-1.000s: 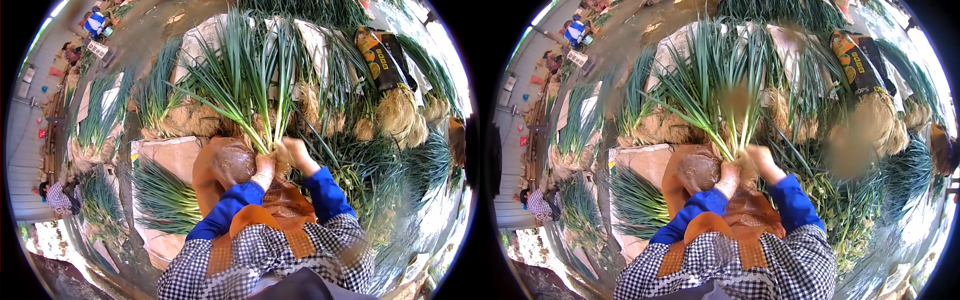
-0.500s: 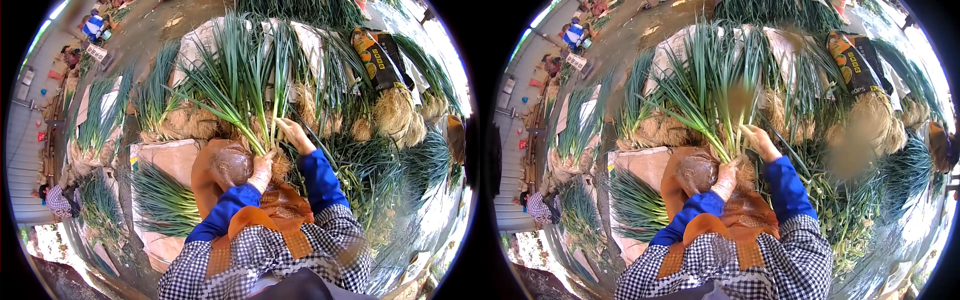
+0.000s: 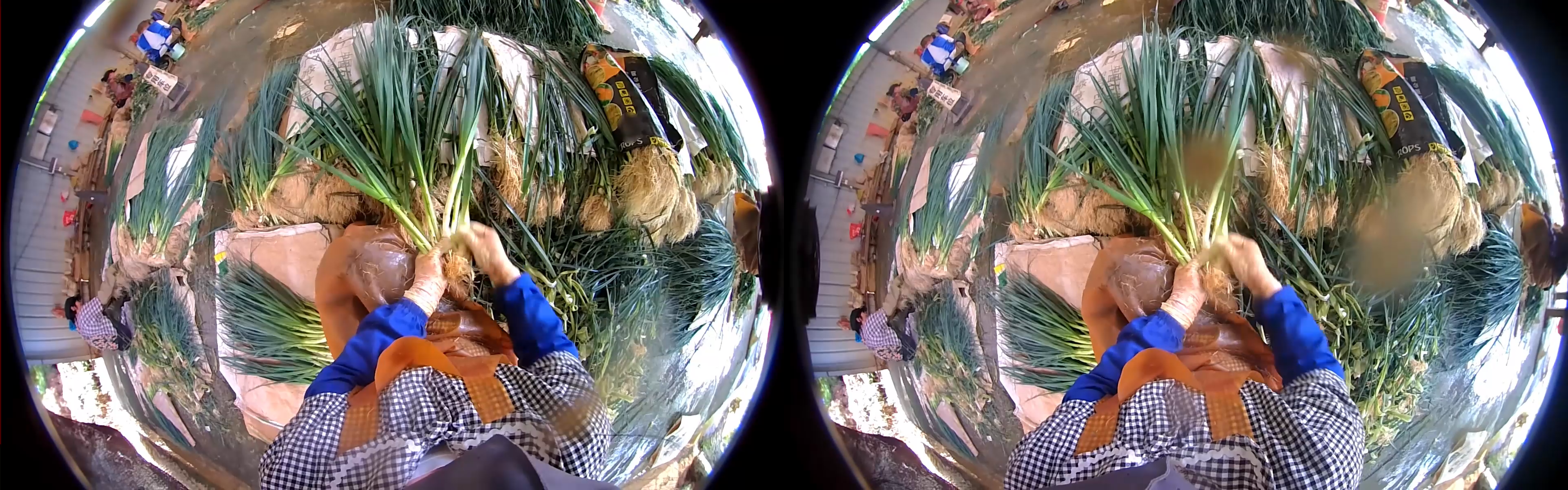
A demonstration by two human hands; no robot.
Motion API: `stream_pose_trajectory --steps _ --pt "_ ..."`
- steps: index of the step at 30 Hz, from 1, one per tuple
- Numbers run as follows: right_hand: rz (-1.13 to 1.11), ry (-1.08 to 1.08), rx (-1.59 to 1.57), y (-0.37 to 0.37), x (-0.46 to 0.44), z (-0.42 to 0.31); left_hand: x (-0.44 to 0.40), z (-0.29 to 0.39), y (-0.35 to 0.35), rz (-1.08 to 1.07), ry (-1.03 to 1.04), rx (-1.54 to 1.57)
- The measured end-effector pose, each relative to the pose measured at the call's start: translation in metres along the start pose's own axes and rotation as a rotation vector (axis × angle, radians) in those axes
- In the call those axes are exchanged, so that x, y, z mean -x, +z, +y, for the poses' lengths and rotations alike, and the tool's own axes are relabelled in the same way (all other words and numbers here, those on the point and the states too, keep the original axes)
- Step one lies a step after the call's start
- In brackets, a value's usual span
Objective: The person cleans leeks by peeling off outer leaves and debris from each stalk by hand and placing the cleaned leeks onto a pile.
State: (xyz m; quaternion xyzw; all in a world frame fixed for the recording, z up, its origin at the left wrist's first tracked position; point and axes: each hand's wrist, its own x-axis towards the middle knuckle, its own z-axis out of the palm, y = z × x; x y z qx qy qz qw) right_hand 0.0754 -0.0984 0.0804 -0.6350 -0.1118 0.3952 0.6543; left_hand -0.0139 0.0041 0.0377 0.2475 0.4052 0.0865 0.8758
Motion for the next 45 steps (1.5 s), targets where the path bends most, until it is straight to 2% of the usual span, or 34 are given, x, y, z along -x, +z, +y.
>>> stream_pose_trajectory --steps 1,2,3,4,5,6,7,9,10,12,14,16,17,18,20,22,24,26,27,28,29,30,32,33,34,36,38,40,41,42,43,44,45 --pt "0.031 -0.012 0.179 -0.001 0.017 0.015 -0.004 -0.002 -0.001 -0.031 0.011 0.017" --pt "-0.132 0.026 0.281 -0.017 0.042 0.011 -0.007 -0.006 -0.004 -0.052 0.019 0.037" --pt "-0.22 0.023 0.463 -0.03 0.067 -0.011 -0.012 -0.005 -0.006 0.044 -0.027 -0.114" --pt "-0.235 0.161 0.304 -0.047 0.088 -0.027 -0.018 -0.009 -0.011 0.043 -0.03 -0.113" --pt "-0.196 0.258 0.284 -0.072 0.099 -0.029 -0.024 -0.017 -0.017 0.03 0.066 -0.117" --pt "-0.196 0.412 0.386 -0.102 0.097 -0.011 -0.028 -0.021 -0.019 0.011 0.164 -0.124" --pt "-0.189 0.414 0.387 -0.104 0.089 0.004 -0.022 -0.02 -0.01 -0.011 0.167 -0.083" --pt "-0.16 0.213 1.19 -0.107 0.072 0.029 -0.021 -0.024 -0.013 -0.021 0.139 -0.095" --pt "-0.138 0.083 1.592 -0.102 0.06 0.02 -0.026 -0.024 -0.012 -0.026 0.132 -0.099" --pt "0.185 -0.04 0.963 -0.059 0.032 0.0 -0.016 -0.019 -0.008 -0.052 0.175 -0.147" --pt "0.235 -0.168 0.882 -0.019 0.008 -0.021 -0.001 -0.012 0.005 -0.054 0.238 -0.248" --pt "0.192 0.023 1.177 0.002 -0.021 -0.032 -0.03 -0.027 -0.016 -0.006 0.194 -0.204" --pt "0.145 -0.006 1.241 0.005 -0.03 -0.029 -0.034 -0.03 -0.019 0.018 0.277 -0.283" --pt "0.146 -0.008 1.241 0.004 -0.036 -0.023 -0.036 -0.031 -0.02 0.041 0.359 -0.36" --pt "0.048 0.032 1.073 -0.005 -0.043 -0.014 -0.042 -0.032 -0.022 0.044 0.363 -0.382" --pt "0.004 -0.205 0.981 -0.01 -0.033 -0.005 -0.041 -0.034 -0.022 0.013 0.377 -0.388" --pt "0.211 0.001 0.867 -0.008 -0.029 0.002 -0.032 -0.033 -0.014 -0.006 0.423 -0.397" --pt "0.364 -0.153 1.035 0.004 -0.017 0.004 -0.016 -0.023 0.0 -0.029 0.539 -0.544" --pt "0.364 -0.194 1.089 0.011 -0.013 0.004 0.007 -0.007 0.016 0.017 0.406 -0.62" --pt "0.364 -0.236 1.144 0.016 -0.008 0.005 0.0 -0.009 0.011 0.014 0.406 -0.622" --pt "0.261 -0.418 1.144 0.012 -0.004 0.017 -0.012 -0.014 0.002 -0.111 0.165 -0.284" --pt "0.103 -0.458 0.889 0.007 0.011 0.001 -0.027 -0.018 -0.009 -0.228 -0.072 0.055" --pt "-0.308 -0.15 0.595 -0.014 0.038 -0.04 -0.02 -0.02 -0.006 -0.006 0.255 -0.32" --pt "-0.286 -0.142 0.745 -0.029 0.034 -0.036 -0.021 -0.021 -0.004 0.005 0.34 -0.352" --pt "-0.116 -0.285 0.93 -0.033 0.023 -0.029 -0.022 -0.023 -0.002 0.015 0.419 -0.383" --pt "0.127 -0.372 1.058 -0.037 0.004 -0.028 -0.021 -0.026 0.002 0.009 0.475 -0.423" --pt "-0.012 -0.247 1.144 -0.028 -0.016 -0.043 -0.023 -0.026 0.003 0.072 0.596 -0.548" --pt "-0.186 -0.44 1.103 -0.04 -0.042 -0.009 -0.012 -0.02 0.006 0.168 0.493 -0.741" --pt "-0.219 -0.38 1.104 -0.037 -0.041 -0.014 -0.024 -0.028 -0.004 0.142 0.514 -0.668" --pt "-0.305 -0.571 1.07 -0.041 -0.048 -0.002 -0.008 -0.018 0.008 0.184 0.532 -0.686" --pt "-0.286 -0.602 1.149 -0.035 -0.044 -0.006 -0.01 -0.017 0.005 0.188 0.629 -0.792" --pt "-0.199 -0.57 0.976 -0.031 -0.042 0.0 -0.008 -0.01 0.004 0.157 0.446 -0.869" --pt "-0.117 -0.416 0.843 -0.027 -0.037 0.002 -0.018 -0.021 -0.002 0.14 0.523 -0.732"
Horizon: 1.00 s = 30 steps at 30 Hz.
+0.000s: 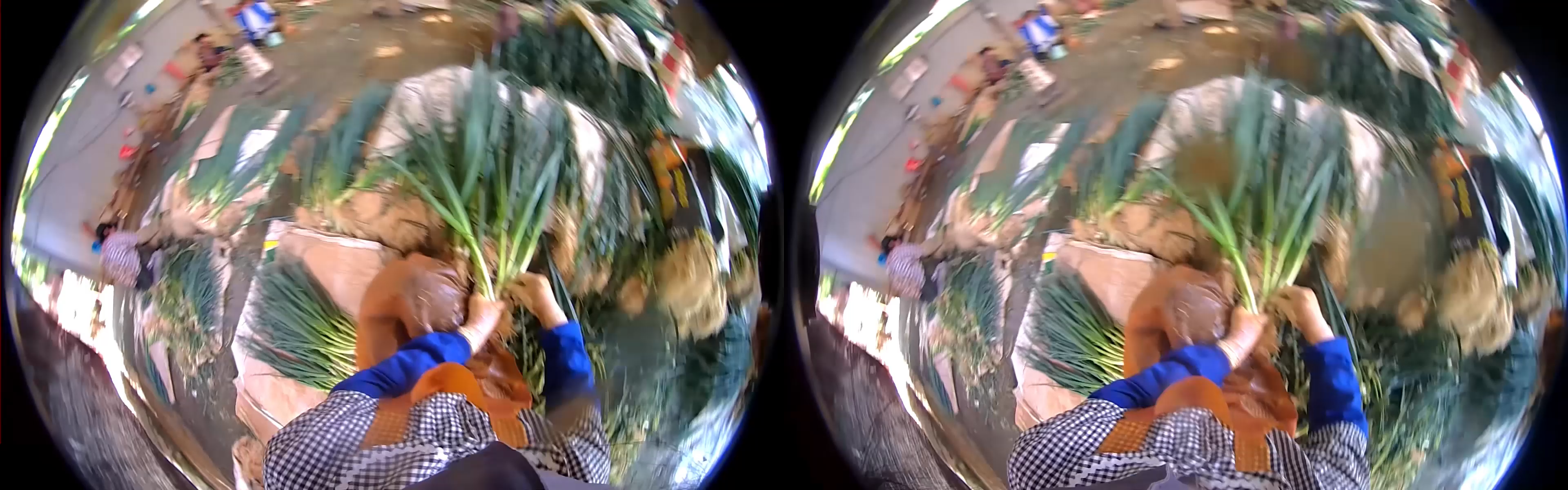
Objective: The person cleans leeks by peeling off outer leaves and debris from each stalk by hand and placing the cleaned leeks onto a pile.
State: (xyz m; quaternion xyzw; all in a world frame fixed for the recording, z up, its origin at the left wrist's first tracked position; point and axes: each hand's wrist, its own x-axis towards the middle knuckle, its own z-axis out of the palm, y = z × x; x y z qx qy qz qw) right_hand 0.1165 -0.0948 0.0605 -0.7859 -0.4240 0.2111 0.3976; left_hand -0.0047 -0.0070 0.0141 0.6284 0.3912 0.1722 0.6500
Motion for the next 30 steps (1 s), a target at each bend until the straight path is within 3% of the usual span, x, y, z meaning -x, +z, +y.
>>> stream_pose_trajectory --steps 1,4,5,6,7,8,10,13,14,15,17,18,19,20,21,22,23,24,26,27,29,30 --pt "0.029 0.186 -0.133 0.004 0.006 -0.004 -0.004 -0.025 0.006 -0.001 0.043 0.156" --pt "0.176 0.1 0.022 0.0 0.01 -0.028 -0.011 -0.027 0.013 -0.006 0.079 0.117" --pt "0.102 0.142 0.065 -0.01 0.01 -0.035 -0.009 -0.032 0.014 -0.018 0.057 0.075" --pt "-0.015 0.17 0.141 -0.024 0.005 -0.044 -0.004 -0.023 0.012 -0.065 -0.038 0.379" --pt "-0.125 0.199 0.215 -0.032 0.001 -0.046 0.0 -0.011 0.012 -0.031 -0.021 0.411" --pt "-0.011 -0.103 0.384 -0.025 -0.003 -0.017 0.0 -0.011 0.011 -0.048 -0.068 0.564" --pt "-0.092 -0.165 0.408 -0.026 -0.011 -0.006 0.0 -0.008 0.01 -0.065 -0.119 0.721" --pt "-0.19 -0.279 0.516 -0.02 -0.019 0.024 0.0 -0.005 0.009 -0.099 -0.131 0.499" --pt "-0.256 -0.378 0.589 -0.018 -0.021 0.035 -0.001 -0.006 0.011 -0.104 -0.191 0.71" --pt "-0.337 -0.229 0.676 -0.029 -0.021 0.002 -0.001 -0.006 0.01 -0.104 -0.182 0.654" --pt "-0.26 -0.378 0.564 -0.024 -0.021 0.018 -0.002 -0.005 0.009 -0.103 -0.166 0.543" --pt "-0.241 -0.484 0.698 -0.011 -0.024 0.045 -0.005 -0.009 0.011 -0.099 -0.232 0.748" --pt "-0.288 -0.344 0.731 -0.02 -0.021 0.019 -0.013 -0.025 0.015 -0.094 -0.232 0.914" --pt "-0.196 -0.498 0.661 -0.011 -0.022 0.035 -0.021 -0.041 0.019 -0.091 -0.234 1.08" --pt "-0.159 -0.477 0.582 -0.01 -0.017 0.023 -0.014 -0.028 0.015 -0.105 -0.132 0.715" --pt "-0.139 -0.673 0.502 -0.015 -0.013 0.012 -0.005 -0.013 0.011 -0.09 -0.04 0.347" --pt "-0.159 -0.743 0.378 -0.016 -0.005 0.003 -0.001 0.0 0.008 -0.173 0.0 0.325" --pt "-0.288 -0.465 0.219 -0.018 0.014 -0.002 0.002 0.001 0.005 -0.079 -0.111 0.375" --pt "-0.574 0.082 -0.103 -0.046 0.04 -0.037 0.006 0.012 0.001 -0.113 -0.068 0.422" --pt "-0.663 0.183 -0.192 -0.061 0.054 -0.043 0.001 0.007 0.001 -0.13 -0.088 0.428" --pt "-0.767 0.281 0.148 -0.06 0.074 -0.002 -0.005 -0.01 0.007 -0.126 -0.058 0.684" --pt "-0.798 0.191 0.471 -0.048 0.083 0.027 -0.001 0.0 0.006 -0.13 -0.107 0.566"
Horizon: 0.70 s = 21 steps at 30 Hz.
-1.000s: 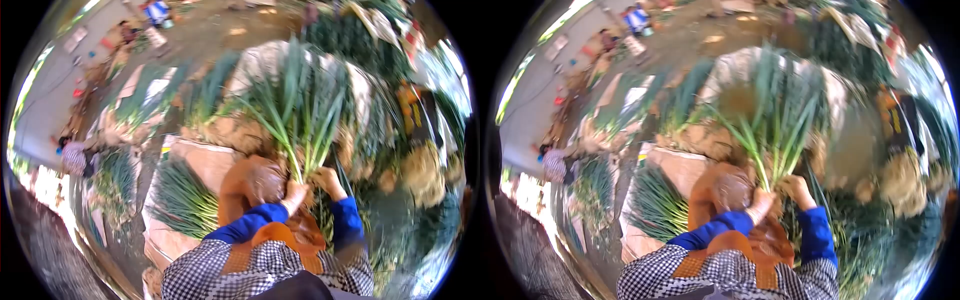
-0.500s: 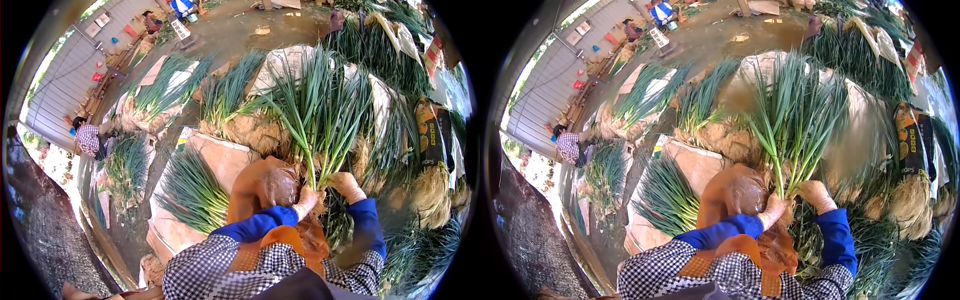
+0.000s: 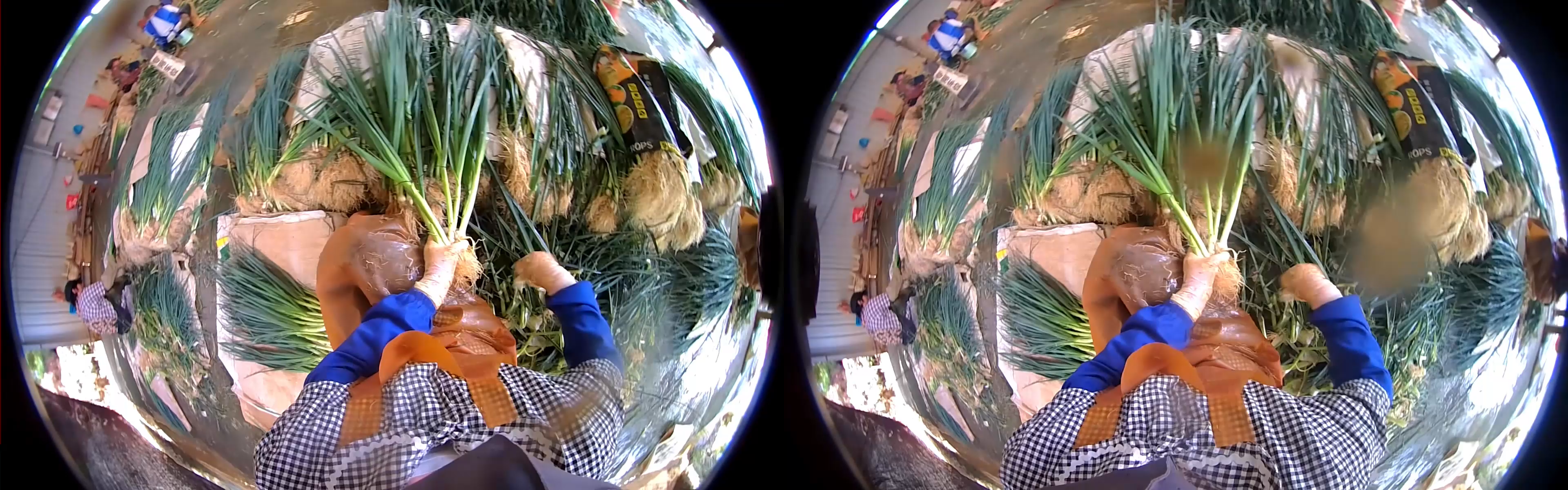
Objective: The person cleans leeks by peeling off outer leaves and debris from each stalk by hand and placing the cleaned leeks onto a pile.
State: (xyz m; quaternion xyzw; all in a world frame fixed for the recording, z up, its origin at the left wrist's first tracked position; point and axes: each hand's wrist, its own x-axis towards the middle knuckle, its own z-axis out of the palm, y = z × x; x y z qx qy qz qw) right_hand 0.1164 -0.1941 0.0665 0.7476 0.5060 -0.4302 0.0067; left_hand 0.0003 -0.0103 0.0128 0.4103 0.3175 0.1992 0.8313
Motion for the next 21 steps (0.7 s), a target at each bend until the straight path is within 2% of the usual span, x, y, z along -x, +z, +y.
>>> stream_pose_trajectory --steps 1,3,5,7,9,11,13,15,16,17,19,20,21 --pt "-0.004 0.039 0.325 0.023 -0.011 0.02 0.001 0.002 -0.001 -0.025 -0.027 0.014" --pt "0.672 0.172 -0.153 0.007 -0.017 -0.002 0.002 0.006 -0.002 -0.05 -0.088 -0.054" --pt "0.856 0.02 -0.59 -0.014 -0.036 -0.039 0.003 0.001 -0.004 -0.045 -0.018 -0.132" --pt "0.758 0.026 -0.365 -0.017 -0.059 -0.055 0.006 0.013 -0.006 -0.054 -0.151 -0.1" --pt "0.856 -0.033 -0.269 -0.012 -0.059 -0.059 -0.001 0.013 -0.02 -0.015 -0.27 -0.031" --pt "0.822 -0.096 -0.343 -0.02 -0.028 -0.063 0.011 0.024 -0.011 0.005 -0.302 0.084" --pt "0.615 -0.112 -0.819 -0.027 0.017 -0.067 0.008 0.03 -0.016 -0.008 -0.356 0.051" --pt "0.625 -0.016 -0.991 -0.023 0.035 -0.07 0.012 0.034 -0.009 -0.078 -0.205 -0.08" --pt "0.876 -0.018 -0.517 -0.009 0.02 -0.055 0.019 0.038 -0.002 -0.042 -0.325 -0.013" --pt "1.058 0.009 -0.217 0.003 0.002 -0.044 0.019 0.045 0.007 -0.013 -0.434 0.052" --pt "0.857 0.158 0.137 -0.009 -0.009 -0.062 0.018 0.028 0.0 -0.052 -0.513 0.031" --pt "0.82 0.134 0.293 -0.011 -0.019 -0.073 0.01 0.005 -0.011 -0.044 -0.551 0.081" --pt "0.823 0.127 0.284 -0.011 -0.025 -0.08 0.01 0.015 -0.019 -0.111 -0.555 -0.074"
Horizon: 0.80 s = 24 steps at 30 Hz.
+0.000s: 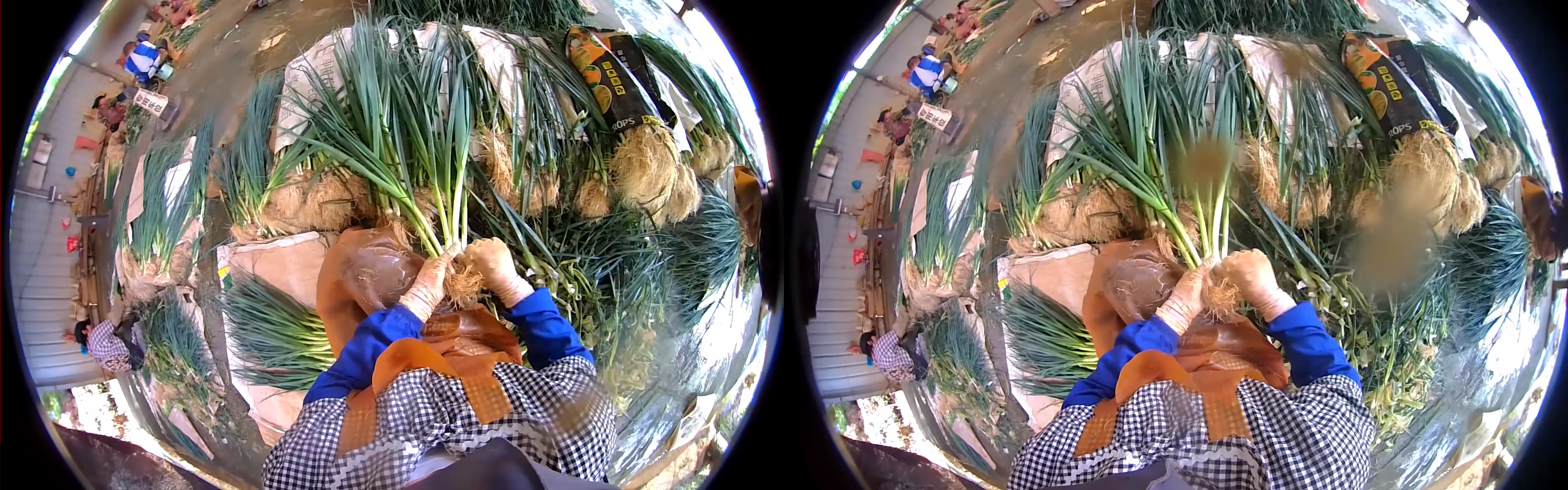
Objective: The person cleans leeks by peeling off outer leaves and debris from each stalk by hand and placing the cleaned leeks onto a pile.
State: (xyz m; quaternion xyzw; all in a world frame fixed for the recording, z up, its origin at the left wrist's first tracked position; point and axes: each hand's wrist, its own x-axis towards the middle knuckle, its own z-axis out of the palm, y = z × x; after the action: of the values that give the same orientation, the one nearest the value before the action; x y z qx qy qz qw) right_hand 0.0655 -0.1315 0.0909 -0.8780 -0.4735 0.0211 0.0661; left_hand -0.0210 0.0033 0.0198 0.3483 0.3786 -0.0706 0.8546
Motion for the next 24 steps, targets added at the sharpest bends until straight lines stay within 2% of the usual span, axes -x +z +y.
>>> stream_pose_trajectory --steps 2,3,4,6,7,8,10,11,12,13,14,15,16,18,20,22,24 --pt "0.272 -0.15 -0.138 0.003 -0.001 -0.009 0.017 0.018 0.01 -0.018 -0.166 0.113" --pt "0.204 -0.237 -0.169 -0.013 0.002 -0.009 -0.005 0.006 -0.007 -0.133 -0.202 0.16" --pt "0.248 -0.311 -0.268 -0.016 0.012 -0.009 0.0 0.012 -0.005 -0.34 -0.027 0.111" --pt "0.293 -0.269 -0.755 -0.026 0.031 0.001 0.031 0.03 0.024 -0.096 0.135 -0.043" --pt "0.075 -0.072 -0.839 -0.034 0.038 0.016 0.027 0.031 0.024 -0.027 0.003 0.18" --pt "-0.113 0.126 -0.784 -0.04 0.039 0.031 0.017 0.026 0.016 -0.032 0.003 0.178" --pt "-0.356 0.314 -0.341 0.005 0.026 0.061 -0.006 0.008 -0.007 -0.094 -0.062 0.208" --pt "-0.16 0.316 -0.507 0.023 0.022 0.065 -0.007 0.008 -0.01 -0.132 -0.054 0.252" --pt "-0.124 0.501 -1.231 0.038 0.011 0.058 0.009 0.018 0.004 -0.239 -0.095 0.314" --pt "-0.167 0.401 -1.658 0.018 -0.007 0.042 0.012 0.02 0.008 -0.264 -0.023 0.31" --pt "-0.194 0.449 -1.862 0.039 -0.024 0.038 0.019 0.019 0.008 -0.278 0.04 0.303" --pt "-0.26 0.536 -2.129 0.07 -0.045 0.033 0.025 0.027 0.011 -0.331 -0.052 0.326" --pt "-0.083 0.699 -2.32 0.068 -0.06 0.01 0.018 0.026 0.009 -0.336 -0.039 0.32" --pt "0.021 0.639 -2.548 0.071 -0.069 -0.008 0.003 0.014 -0.005 -0.229 -0.089 0.344" --pt "0.209 0.737 -2.266 0.05 -0.067 -0.021 0.026 0.025 0.01 -0.162 -0.053 0.288" --pt "0.402 0.729 -1.945 0.079 -0.063 -0.02 0.021 0.018 0.006 -0.135 -0.035 0.312" --pt "0.47 0.734 -1.91 0.089 -0.054 -0.018 0.018 0.012 0.003 -0.162 -0.064 0.229"
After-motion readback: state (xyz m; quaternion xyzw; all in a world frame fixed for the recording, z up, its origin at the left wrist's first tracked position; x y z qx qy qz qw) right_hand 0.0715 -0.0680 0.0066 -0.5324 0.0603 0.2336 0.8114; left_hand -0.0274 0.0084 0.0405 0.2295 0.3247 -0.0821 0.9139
